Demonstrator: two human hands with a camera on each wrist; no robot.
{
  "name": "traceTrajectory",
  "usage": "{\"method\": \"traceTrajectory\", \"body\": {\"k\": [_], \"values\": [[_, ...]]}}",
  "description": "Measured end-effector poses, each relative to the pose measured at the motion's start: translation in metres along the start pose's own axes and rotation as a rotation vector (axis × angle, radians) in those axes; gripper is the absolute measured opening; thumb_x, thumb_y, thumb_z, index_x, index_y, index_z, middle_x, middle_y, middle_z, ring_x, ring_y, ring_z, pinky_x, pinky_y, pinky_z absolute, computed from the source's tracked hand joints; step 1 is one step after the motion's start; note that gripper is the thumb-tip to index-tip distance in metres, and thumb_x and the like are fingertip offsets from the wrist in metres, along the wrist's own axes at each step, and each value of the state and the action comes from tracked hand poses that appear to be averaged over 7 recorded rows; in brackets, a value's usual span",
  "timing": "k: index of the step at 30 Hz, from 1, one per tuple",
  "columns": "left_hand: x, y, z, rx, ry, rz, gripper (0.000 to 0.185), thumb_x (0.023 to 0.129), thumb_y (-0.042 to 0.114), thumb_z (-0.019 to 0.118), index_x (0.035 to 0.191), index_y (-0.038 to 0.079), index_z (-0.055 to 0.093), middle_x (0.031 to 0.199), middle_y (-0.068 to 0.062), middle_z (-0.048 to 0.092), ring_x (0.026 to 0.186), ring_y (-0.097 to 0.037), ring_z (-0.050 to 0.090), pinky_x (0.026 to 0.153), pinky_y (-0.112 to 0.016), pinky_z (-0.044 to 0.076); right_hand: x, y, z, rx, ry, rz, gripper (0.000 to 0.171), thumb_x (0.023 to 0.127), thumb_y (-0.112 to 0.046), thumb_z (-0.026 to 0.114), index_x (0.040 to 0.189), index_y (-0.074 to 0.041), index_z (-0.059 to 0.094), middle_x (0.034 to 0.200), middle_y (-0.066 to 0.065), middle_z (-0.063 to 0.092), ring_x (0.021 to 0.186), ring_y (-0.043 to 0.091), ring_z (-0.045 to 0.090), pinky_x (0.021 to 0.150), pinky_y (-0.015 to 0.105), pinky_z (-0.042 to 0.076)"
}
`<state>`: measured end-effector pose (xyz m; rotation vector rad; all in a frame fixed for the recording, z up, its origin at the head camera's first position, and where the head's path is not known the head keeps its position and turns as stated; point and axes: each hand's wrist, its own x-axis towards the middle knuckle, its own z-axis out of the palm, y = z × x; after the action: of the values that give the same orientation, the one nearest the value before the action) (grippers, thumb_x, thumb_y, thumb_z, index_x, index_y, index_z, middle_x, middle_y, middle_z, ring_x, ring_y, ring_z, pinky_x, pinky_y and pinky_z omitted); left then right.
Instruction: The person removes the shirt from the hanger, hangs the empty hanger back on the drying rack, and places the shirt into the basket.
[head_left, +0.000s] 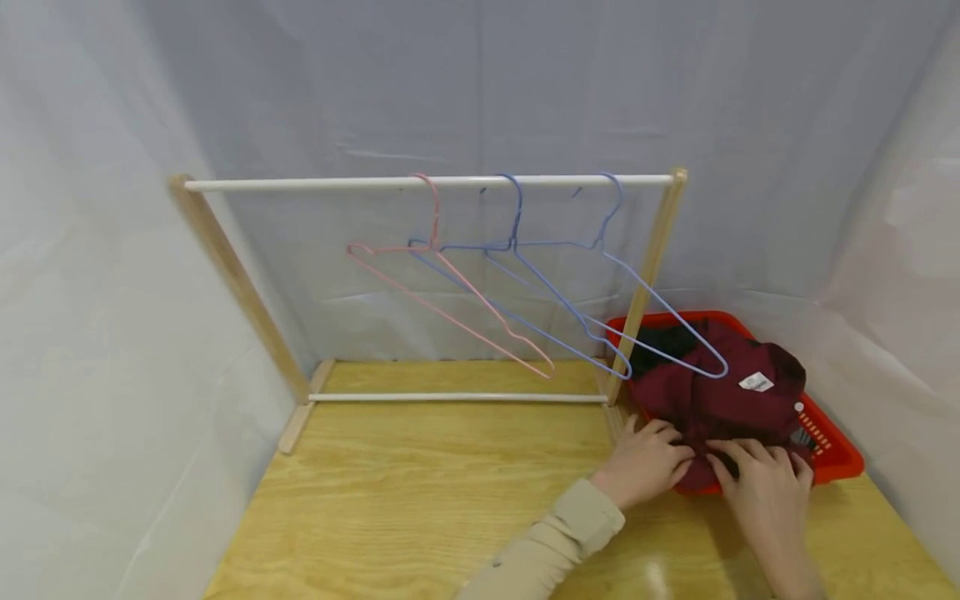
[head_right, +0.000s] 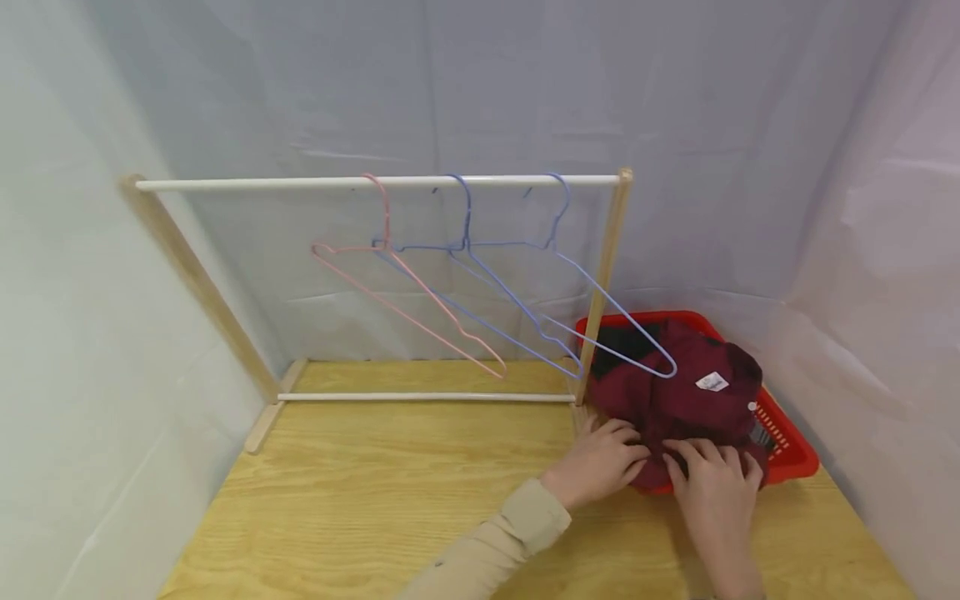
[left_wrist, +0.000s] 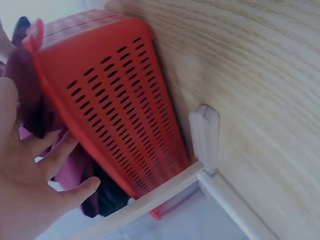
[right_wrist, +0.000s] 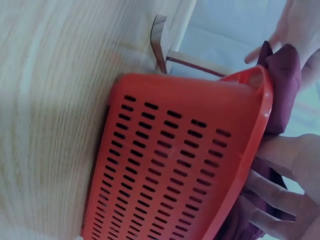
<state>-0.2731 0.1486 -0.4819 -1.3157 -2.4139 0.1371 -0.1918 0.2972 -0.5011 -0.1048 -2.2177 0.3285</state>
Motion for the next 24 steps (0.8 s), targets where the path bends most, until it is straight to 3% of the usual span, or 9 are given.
{"method": "traceTrajectory", "body": {"k": [4, 8, 14, 18, 22, 24], "values": [[-0.009, -0.008, -0.007, -0.017, 0.056, 0.009, 0.024, 0.104, 0.044, 0.056, 0.121, 0.042, 0.073, 0.124, 0.021, 0.066, 0.118, -0.004, 0.057, 0.104, -0.039, 0.043, 0.002, -0.007, 0.001, 0.019, 0.076, -0.032, 0.021, 0.077, -0.011, 0.082, 0.098, -0.009, 0.077, 0.095, 0.017, 0.070, 0.084, 0.045, 0.057, 0.083, 0.065, 0.037], [-0.018, -0.020, -0.011, -0.022, 0.150, 0.006, 0.020, 0.101, 0.042, 0.061, 0.114, 0.039, 0.076, 0.114, 0.023, 0.070, 0.106, -0.002, 0.062, 0.100, -0.033, 0.043, 0.007, -0.012, 0.000, 0.029, 0.133, -0.065, 0.018, 0.088, -0.023, 0.070, 0.098, -0.008, 0.077, 0.096, 0.018, 0.069, 0.085, 0.045, 0.057, 0.082, 0.061, 0.037], [-0.034, -0.043, -0.014, -0.034, 0.259, -0.040, 0.016, 0.098, 0.036, 0.066, 0.107, 0.033, 0.078, 0.106, 0.020, 0.072, 0.101, -0.003, 0.064, 0.094, -0.029, 0.045, 0.013, -0.026, 0.001, 0.031, 0.136, -0.105, 0.052, 0.103, -0.052, 0.050, 0.090, -0.007, 0.074, 0.086, 0.015, 0.071, 0.081, 0.041, 0.060, 0.079, 0.058, 0.042], [-0.046, -0.062, -0.015, -0.059, 0.335, -0.104, 0.016, 0.094, 0.032, 0.070, 0.107, 0.029, 0.078, 0.106, 0.016, 0.073, 0.102, -0.007, 0.066, 0.091, -0.030, 0.048, 0.013, -0.038, 0.008, 0.056, 0.116, -0.131, 0.050, 0.102, -0.052, 0.053, 0.087, -0.007, 0.070, 0.081, 0.014, 0.071, 0.079, 0.039, 0.061, 0.076, 0.057, 0.045], [-0.060, -0.077, -0.016, -0.110, 0.321, -0.182, 0.023, 0.095, 0.031, 0.070, 0.117, 0.024, 0.075, 0.114, 0.011, 0.073, 0.109, -0.011, 0.066, 0.094, -0.032, 0.049, 0.011, -0.048, 0.015, 0.102, 0.081, -0.141, 0.031, 0.098, -0.036, 0.062, 0.092, -0.007, 0.070, 0.086, 0.013, 0.072, 0.084, 0.039, 0.062, 0.075, 0.056, 0.046], [-0.069, -0.083, -0.018, -0.128, 0.268, -0.233, 0.029, 0.098, 0.034, 0.067, 0.125, 0.022, 0.071, 0.122, 0.008, 0.071, 0.116, -0.015, 0.063, 0.100, -0.035, 0.048, 0.010, -0.053, 0.019, 0.120, 0.057, -0.146, 0.038, 0.101, -0.042, 0.057, 0.097, -0.007, 0.071, 0.095, 0.012, 0.073, 0.090, 0.039, 0.062, 0.076, 0.058, 0.045]]}}
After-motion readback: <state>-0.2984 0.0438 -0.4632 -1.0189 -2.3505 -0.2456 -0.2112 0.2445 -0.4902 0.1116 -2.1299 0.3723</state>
